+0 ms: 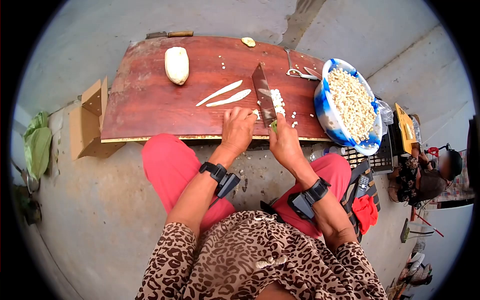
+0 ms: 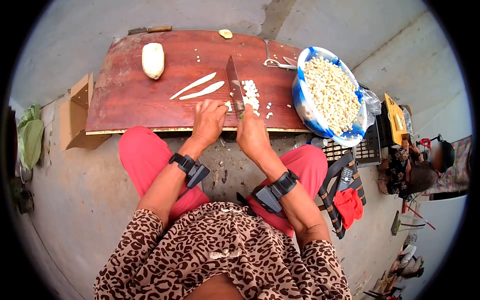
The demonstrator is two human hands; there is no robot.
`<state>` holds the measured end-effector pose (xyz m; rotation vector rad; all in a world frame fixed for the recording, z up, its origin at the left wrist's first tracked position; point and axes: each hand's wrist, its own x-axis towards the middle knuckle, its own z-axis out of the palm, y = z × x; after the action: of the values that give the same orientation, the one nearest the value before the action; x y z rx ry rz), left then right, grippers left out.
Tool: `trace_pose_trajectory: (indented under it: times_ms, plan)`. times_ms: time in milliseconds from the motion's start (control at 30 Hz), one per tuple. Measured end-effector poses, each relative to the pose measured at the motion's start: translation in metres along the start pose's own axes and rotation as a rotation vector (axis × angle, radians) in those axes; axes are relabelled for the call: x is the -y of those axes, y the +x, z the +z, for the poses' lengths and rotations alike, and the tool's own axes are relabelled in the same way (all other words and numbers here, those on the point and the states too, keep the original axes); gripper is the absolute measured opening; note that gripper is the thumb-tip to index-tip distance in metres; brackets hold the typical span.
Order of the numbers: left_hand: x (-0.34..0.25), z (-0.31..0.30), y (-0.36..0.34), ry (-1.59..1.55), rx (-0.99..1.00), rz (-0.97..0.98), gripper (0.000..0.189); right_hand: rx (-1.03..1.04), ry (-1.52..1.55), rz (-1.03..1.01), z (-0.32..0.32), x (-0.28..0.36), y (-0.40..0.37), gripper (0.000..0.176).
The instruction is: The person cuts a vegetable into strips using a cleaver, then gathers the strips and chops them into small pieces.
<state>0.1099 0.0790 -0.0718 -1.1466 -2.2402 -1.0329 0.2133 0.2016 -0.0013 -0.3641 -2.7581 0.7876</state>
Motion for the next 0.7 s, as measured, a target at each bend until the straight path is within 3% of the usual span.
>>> trace_pose_trajectory:
  times_ms: [133, 300, 433, 533, 633, 667, 700]
  plan:
    - [0.001, 0.005, 0.002, -0.018, 0.038, -0.036, 0.016, -0.052, -0.013, -0.007, 0.001, -0.016, -0.003, 0.046]
    - [0.006, 0.017, 0.012, -0.072, 0.074, -0.039, 0.015, -0.081, 0.026, -0.045, -0.015, -0.009, 0.006, 0.047]
    - [0.003, 0.018, 0.012, -0.073, -0.011, -0.05, 0.012, -0.129, 0.082, -0.126, -0.026, 0.009, 0.008, 0.048]
    - [0.003, 0.016, 0.011, -0.074, 0.006, -0.04, 0.015, -0.035, 0.047, -0.082, -0.009, 0.005, 0.003, 0.047]
    - [0.003, 0.013, 0.013, -0.065, 0.02, -0.025, 0.014, -0.018, 0.032, -0.029, 0.004, -0.001, 0.003, 0.03]
    - [0.003, 0.012, 0.012, -0.072, 0.018, -0.021, 0.014, -0.016, 0.048, -0.085, 0.003, -0.009, 0.006, 0.047]
    - [0.004, 0.013, 0.011, -0.081, 0.017, -0.014, 0.013, -0.019, 0.034, -0.081, 0.0, -0.009, 0.008, 0.047]
